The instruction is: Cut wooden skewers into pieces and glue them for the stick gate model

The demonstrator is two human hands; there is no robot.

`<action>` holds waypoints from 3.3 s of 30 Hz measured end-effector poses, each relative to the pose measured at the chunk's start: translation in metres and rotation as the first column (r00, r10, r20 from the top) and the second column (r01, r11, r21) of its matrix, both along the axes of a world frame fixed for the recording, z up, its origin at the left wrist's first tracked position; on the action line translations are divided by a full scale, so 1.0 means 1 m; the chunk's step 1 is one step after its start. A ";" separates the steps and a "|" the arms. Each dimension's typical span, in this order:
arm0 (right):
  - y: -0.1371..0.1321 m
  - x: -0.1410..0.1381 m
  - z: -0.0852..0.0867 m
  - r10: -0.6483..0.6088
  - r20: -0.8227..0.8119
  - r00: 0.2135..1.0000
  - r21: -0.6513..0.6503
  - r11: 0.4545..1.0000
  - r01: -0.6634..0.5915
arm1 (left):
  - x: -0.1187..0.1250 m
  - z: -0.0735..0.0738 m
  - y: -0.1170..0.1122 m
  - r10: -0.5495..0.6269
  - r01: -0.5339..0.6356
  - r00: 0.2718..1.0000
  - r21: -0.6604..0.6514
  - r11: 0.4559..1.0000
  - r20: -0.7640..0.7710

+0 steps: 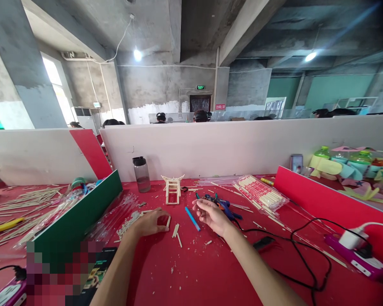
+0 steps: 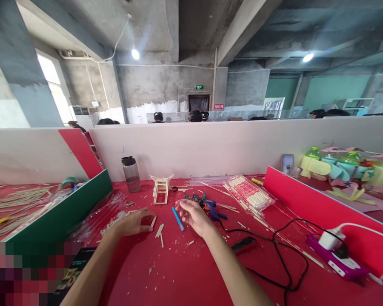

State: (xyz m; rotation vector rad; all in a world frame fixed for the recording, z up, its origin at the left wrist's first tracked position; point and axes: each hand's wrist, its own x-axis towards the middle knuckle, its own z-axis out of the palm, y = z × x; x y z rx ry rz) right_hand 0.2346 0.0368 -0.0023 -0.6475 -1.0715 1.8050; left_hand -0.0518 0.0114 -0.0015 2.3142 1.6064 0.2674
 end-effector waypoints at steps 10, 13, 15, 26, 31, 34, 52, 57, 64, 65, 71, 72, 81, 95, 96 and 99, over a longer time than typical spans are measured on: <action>0.000 0.003 0.003 -0.021 -0.018 1.000 0.009 1.000 0.021 | -0.012 -0.007 0.006 0.013 -0.013 1.000 -0.106 0.994 0.002; -0.002 0.004 0.006 -0.025 -0.015 1.000 0.000 1.000 0.025 | -0.012 -0.005 0.005 0.020 -0.019 1.000 -0.097 0.995 0.006; -0.002 0.004 0.006 -0.022 -0.009 1.000 0.004 1.000 0.022 | -0.011 -0.003 0.003 0.034 -0.033 0.999 -0.085 0.996 0.012; -0.001 0.005 0.002 0.001 0.023 1.000 0.028 1.000 -0.002 | 0.001 0.004 -0.003 0.005 -0.003 1.000 -0.079 0.997 0.027; -0.001 0.005 0.002 0.018 0.039 0.999 0.054 0.998 -0.021 | -0.005 0.002 0.001 0.032 -0.032 0.999 -0.025 0.999 0.009; -0.002 0.005 0.002 0.042 0.056 0.998 0.067 0.997 -0.046 | -0.011 0.000 0.003 0.054 -0.055 0.998 -0.020 0.998 -0.042; -0.006 -0.004 -0.001 0.050 0.372 0.927 0.285 0.944 -0.165 | 0.029 0.014 -0.011 -0.183 0.187 0.973 -0.022 0.982 0.140; -0.018 -0.020 -0.015 -0.151 0.639 0.754 0.545 0.781 -0.305 | 0.038 0.013 -0.014 -0.173 0.182 0.980 -0.080 0.980 0.102; -0.033 -0.034 -0.023 -0.404 0.692 0.598 0.703 0.566 -0.430 | 0.038 0.016 -0.012 -0.192 0.193 0.981 -0.032 0.981 0.044; -0.030 -0.034 -0.023 -0.421 0.676 0.605 0.708 0.597 -0.377 | 0.039 0.017 -0.012 -0.195 0.196 0.979 -0.011 0.981 0.052; -0.008 -0.031 -0.027 -0.185 0.485 0.855 0.390 0.921 -0.023 | 0.053 0.022 -0.016 -0.232 0.193 0.962 0.247 0.950 0.142; -0.005 -0.031 -0.028 -0.106 0.431 0.896 0.291 0.956 -0.027 | 0.057 0.022 -0.016 -0.244 0.197 0.959 0.276 0.941 0.146; -0.007 -0.029 -0.019 -0.024 0.335 0.942 0.191 0.981 -0.042 | 0.074 0.015 -0.014 -0.246 0.132 0.870 0.279 0.951 0.427; -0.005 -0.032 -0.027 -0.038 0.312 0.949 0.250 0.967 -0.043 | 0.082 0.003 0.004 0.055 -0.110 0.555 0.008 0.994 0.830; -0.004 -0.032 -0.027 -0.047 0.314 0.948 0.259 0.965 -0.037 | 0.082 0.001 0.005 0.056 -0.108 0.558 0.006 0.994 0.828; -0.003 -0.031 -0.027 -0.057 0.317 0.947 0.270 0.962 -0.033 | 0.083 -0.007 0.008 -0.004 -0.082 0.578 0.063 0.995 0.816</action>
